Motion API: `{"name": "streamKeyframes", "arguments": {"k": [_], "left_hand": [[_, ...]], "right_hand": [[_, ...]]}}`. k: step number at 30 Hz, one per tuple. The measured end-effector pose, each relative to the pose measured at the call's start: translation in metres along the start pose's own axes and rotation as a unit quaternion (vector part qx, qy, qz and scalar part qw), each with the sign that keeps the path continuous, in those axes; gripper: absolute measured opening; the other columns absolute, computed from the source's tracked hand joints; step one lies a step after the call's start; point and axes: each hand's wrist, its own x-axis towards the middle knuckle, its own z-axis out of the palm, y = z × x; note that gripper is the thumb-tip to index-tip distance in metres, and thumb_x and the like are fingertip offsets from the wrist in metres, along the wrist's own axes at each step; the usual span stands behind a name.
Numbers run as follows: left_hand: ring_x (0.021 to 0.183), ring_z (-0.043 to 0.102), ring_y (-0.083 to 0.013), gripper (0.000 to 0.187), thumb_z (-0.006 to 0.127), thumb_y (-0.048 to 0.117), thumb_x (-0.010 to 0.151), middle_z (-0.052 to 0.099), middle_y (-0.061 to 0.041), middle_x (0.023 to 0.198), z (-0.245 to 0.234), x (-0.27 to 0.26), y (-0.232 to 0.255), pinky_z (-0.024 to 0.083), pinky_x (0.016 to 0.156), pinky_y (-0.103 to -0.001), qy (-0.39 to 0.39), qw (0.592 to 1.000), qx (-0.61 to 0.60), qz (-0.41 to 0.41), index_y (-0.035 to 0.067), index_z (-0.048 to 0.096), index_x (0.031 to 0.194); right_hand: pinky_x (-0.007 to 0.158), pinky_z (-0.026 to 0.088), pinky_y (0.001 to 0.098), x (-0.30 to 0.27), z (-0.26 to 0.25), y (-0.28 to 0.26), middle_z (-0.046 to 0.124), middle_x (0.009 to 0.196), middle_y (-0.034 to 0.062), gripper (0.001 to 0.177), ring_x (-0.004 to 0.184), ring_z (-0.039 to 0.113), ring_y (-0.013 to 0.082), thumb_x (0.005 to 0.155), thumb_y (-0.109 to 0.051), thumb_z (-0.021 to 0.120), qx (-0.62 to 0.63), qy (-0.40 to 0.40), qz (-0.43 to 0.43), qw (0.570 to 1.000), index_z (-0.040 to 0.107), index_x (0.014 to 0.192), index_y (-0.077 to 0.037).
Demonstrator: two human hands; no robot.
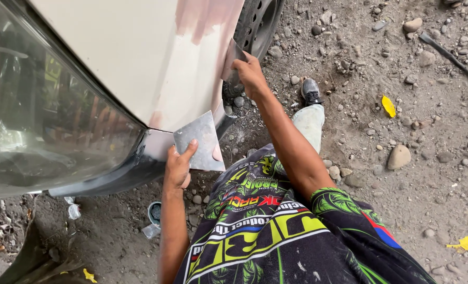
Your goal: The person mixes a pink body filler with a hardener on a metal putty knife. They then apply the mixture to the front bumper and fender of a white car, smoothing it over the surface to repair damage.
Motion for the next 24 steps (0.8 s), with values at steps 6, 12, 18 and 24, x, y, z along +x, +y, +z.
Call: {"name": "streamKeyframes", "arguments": {"k": [6,12,18,24], "left_hand": [[0.093,0.070,-0.0164,0.031,0.070,0.016,0.095,0.074,-0.011,0.107,-0.004,0.002,-0.004,0.057,0.084,-0.033,-0.006,1.000,0.009,0.001,-0.005,0.067,0.119],[0.093,0.070,-0.0168,0.032,0.070,0.017,0.096,0.074,-0.011,0.107,-0.002,0.001,-0.001,0.058,0.084,-0.033,-0.010,1.000,0.007,0.001,-0.006,0.066,0.118],[0.094,0.070,-0.0170,0.033,0.070,0.017,0.095,0.074,-0.011,0.108,-0.007,-0.001,-0.005,0.057,0.084,-0.034,-0.003,1.000,0.009,0.002,-0.006,0.066,0.119],[0.095,0.070,-0.0169,0.033,0.071,0.017,0.095,0.074,-0.011,0.109,-0.014,0.001,-0.012,0.057,0.086,-0.033,0.006,1.000,0.008,0.004,-0.006,0.066,0.119]], "right_hand": [[0.046,0.052,0.0288,-0.032,0.038,-0.012,0.071,0.088,0.0124,0.058,0.062,0.066,0.0165,0.081,0.001,0.058,-0.054,0.039,-0.030,0.997,0.052,0.139,-0.002],[0.046,0.051,0.0282,-0.040,0.013,-0.021,0.072,0.089,0.0059,0.055,0.058,0.062,0.0141,0.079,0.003,0.053,-0.012,0.029,-0.026,0.999,0.053,0.134,-0.004],[0.044,0.034,0.0275,0.019,-0.025,0.020,0.056,0.070,0.0024,0.014,0.052,0.049,0.0109,0.084,0.006,0.056,-0.004,0.011,-0.062,0.998,0.061,0.096,0.002],[0.040,0.043,0.0319,0.012,-0.002,-0.012,0.055,0.068,0.0028,0.019,0.048,0.052,0.0140,0.081,0.003,0.056,0.019,0.023,-0.006,1.000,0.061,0.099,0.003]]}}
